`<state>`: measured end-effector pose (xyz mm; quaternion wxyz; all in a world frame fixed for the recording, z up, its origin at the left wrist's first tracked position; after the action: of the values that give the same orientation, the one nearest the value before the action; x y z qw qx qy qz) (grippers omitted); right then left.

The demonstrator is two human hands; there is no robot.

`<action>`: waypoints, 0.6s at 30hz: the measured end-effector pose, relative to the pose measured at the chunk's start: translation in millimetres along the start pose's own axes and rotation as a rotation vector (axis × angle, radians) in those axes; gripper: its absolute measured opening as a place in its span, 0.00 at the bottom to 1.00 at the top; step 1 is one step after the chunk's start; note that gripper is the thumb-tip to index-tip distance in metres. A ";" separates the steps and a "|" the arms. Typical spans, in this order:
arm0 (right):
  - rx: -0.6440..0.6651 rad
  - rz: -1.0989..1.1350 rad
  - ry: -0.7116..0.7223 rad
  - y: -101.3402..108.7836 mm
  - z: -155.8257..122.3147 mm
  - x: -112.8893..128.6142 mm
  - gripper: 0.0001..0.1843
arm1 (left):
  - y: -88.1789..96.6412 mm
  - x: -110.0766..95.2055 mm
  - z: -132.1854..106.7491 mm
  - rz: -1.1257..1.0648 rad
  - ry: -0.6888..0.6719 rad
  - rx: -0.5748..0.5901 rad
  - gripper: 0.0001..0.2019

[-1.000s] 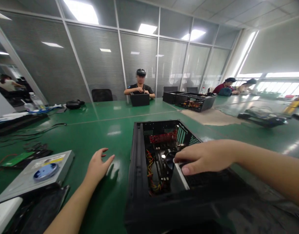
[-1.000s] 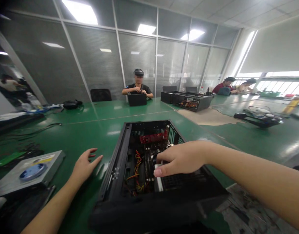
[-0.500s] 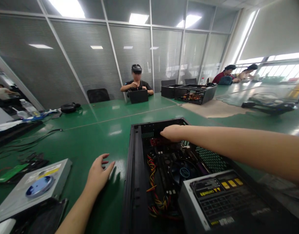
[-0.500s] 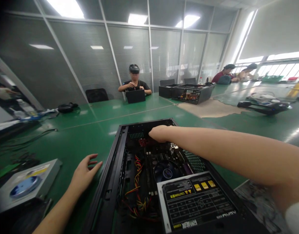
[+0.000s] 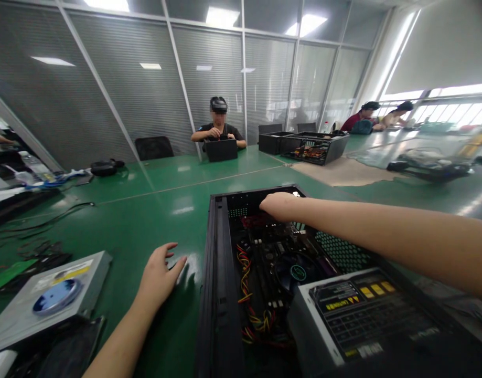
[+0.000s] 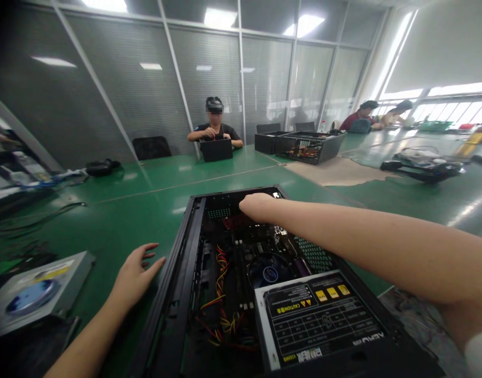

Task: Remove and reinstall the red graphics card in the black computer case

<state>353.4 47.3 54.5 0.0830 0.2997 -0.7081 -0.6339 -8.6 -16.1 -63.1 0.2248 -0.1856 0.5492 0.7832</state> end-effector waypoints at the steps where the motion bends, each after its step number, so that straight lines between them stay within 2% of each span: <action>1: 0.019 0.002 0.009 -1.6 0.3 1.4 0.15 | 0.5 0.0 -0.1 0.002 -0.002 -0.011 0.29; 6: 0.043 0.038 0.044 0.7 -0.2 6.8 0.16 | 4.0 -4.4 -2.0 -0.013 -0.011 -0.050 0.27; 9: 0.050 0.070 0.055 2.5 -2.3 8.0 0.17 | 27.6 -28.2 -5.5 -0.018 -0.034 -0.137 0.27; 12: 0.042 0.105 0.074 5.2 -6.1 7.4 0.18 | 76.1 -85.3 -23.9 -0.051 -0.082 -0.270 0.25; 14: -0.016 0.138 0.100 12.8 -12.5 4.1 0.18 | 108.0 -138.8 -53.5 -0.022 -0.196 -0.351 0.24; 15: -0.084 0.177 0.117 19.6 -18.0 0.9 0.17 | 118.3 -165.9 -74.1 0.034 -0.261 -0.383 0.24; 16: -0.179 0.240 0.133 27.9 -25.6 -3.7 0.16 | 121.4 -191.2 -97.4 0.098 -0.322 -0.379 0.24; 17: -0.298 0.330 0.142 36.9 -35.5 -10.0 0.15 | 115.2 -214.7 -122.1 0.158 -0.403 -0.310 0.26; 18: -0.429 0.446 0.135 44.9 -47.6 -18.4 0.14 | 100.2 -236.8 -148.5 0.206 -0.529 -0.201 0.28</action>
<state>377.6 17.4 110.5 0.3280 0.1543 -0.5995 -0.7135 138.8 -220.9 93.3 0.2599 0.0604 0.4072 0.8735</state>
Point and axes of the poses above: each hand's wrist, its own z-axis towards the middle knuckle, its own y-axis out of the back of the hand, x = y × z, the point moved 4 cm from there along z, towards the middle knuckle
